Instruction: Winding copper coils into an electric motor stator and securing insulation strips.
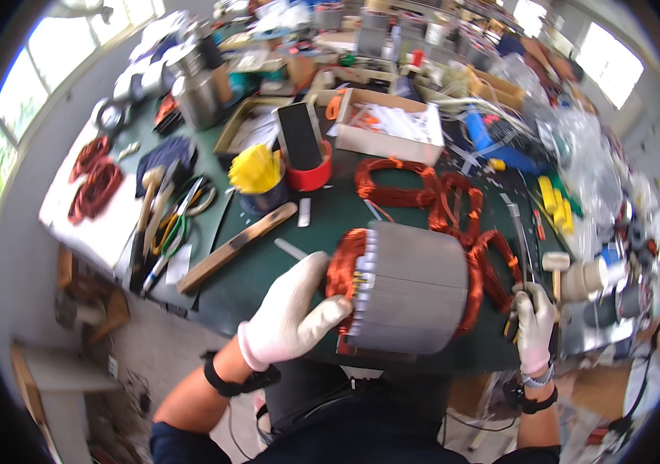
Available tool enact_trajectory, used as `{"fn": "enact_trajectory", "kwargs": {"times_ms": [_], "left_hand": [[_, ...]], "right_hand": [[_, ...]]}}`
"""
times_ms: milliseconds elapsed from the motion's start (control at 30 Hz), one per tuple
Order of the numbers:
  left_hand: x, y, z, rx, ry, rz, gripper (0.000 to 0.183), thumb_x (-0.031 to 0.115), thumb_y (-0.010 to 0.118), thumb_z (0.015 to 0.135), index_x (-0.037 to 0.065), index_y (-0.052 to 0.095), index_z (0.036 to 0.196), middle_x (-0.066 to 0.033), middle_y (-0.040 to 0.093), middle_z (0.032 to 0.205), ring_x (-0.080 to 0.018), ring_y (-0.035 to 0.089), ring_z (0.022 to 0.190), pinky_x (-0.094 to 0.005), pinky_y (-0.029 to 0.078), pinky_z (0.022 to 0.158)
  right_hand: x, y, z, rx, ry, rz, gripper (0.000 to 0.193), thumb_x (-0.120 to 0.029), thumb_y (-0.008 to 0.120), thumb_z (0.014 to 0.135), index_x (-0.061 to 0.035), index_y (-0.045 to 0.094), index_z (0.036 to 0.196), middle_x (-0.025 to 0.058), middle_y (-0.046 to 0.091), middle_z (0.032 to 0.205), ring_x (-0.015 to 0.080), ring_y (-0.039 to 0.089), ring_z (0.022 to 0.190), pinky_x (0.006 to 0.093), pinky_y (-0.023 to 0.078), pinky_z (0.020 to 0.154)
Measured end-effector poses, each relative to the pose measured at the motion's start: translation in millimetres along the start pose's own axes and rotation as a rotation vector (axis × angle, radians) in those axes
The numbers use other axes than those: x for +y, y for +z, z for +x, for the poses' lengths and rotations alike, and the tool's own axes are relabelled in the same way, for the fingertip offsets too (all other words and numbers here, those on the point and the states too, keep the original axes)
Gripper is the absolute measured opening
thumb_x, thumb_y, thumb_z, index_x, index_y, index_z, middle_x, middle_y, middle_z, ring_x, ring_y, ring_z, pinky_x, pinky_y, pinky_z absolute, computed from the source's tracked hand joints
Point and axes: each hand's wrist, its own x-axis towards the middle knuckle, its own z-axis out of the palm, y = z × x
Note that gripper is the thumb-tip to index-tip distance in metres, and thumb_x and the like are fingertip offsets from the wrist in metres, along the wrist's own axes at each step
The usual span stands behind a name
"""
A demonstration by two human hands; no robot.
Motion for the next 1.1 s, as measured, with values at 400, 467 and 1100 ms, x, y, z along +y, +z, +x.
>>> {"fn": "enact_trajectory", "kwargs": {"times_ms": [400, 467, 1100], "left_hand": [[-3.2, 36.0, -12.7, 0.517, -0.282, -0.020, 0.054, 0.004, 0.058, 0.102, -0.005, 0.046, 0.154, -0.0195, 0.056, 0.147, -0.0300, 0.057, 0.135, -0.0428, 0.049, 0.113], [-3.7, 27.3, -16.3, 0.420, -0.202, 0.183, 0.064, 0.001, 0.065, 0.095, -0.005, 0.044, 0.155, -0.0225, 0.055, 0.147, -0.0309, 0.059, 0.133, -0.0428, 0.050, 0.112], [4.2, -11.4, 1.2, 0.328, -0.365, 0.222, 0.047, 0.006, 0.054, 0.104, -0.003, 0.052, 0.149, -0.0170, 0.061, 0.143, -0.0260, 0.063, 0.125, -0.0392, 0.052, 0.107]], "right_hand": [[51.3, -29.9, -6.8, -0.292, -0.346, -0.323, 0.040, -0.039, 0.068, 0.099, -0.0050, 0.065, 0.079, 0.0158, 0.064, 0.064, 0.0366, 0.068, 0.063, 0.0452, 0.052, 0.057], [49.8, -27.9, -1.8, -0.306, -0.365, -0.303, 0.042, -0.040, 0.066, 0.101, -0.0042, 0.066, 0.080, 0.0149, 0.065, 0.063, 0.0354, 0.070, 0.063, 0.0447, 0.054, 0.059], [32.9, -23.5, 39.2, -0.337, -0.738, -0.536, 0.021, -0.027, 0.066, 0.092, -0.0063, 0.070, 0.086, 0.0108, 0.072, 0.071, 0.0300, 0.076, 0.067, 0.0437, 0.060, 0.065]]}}
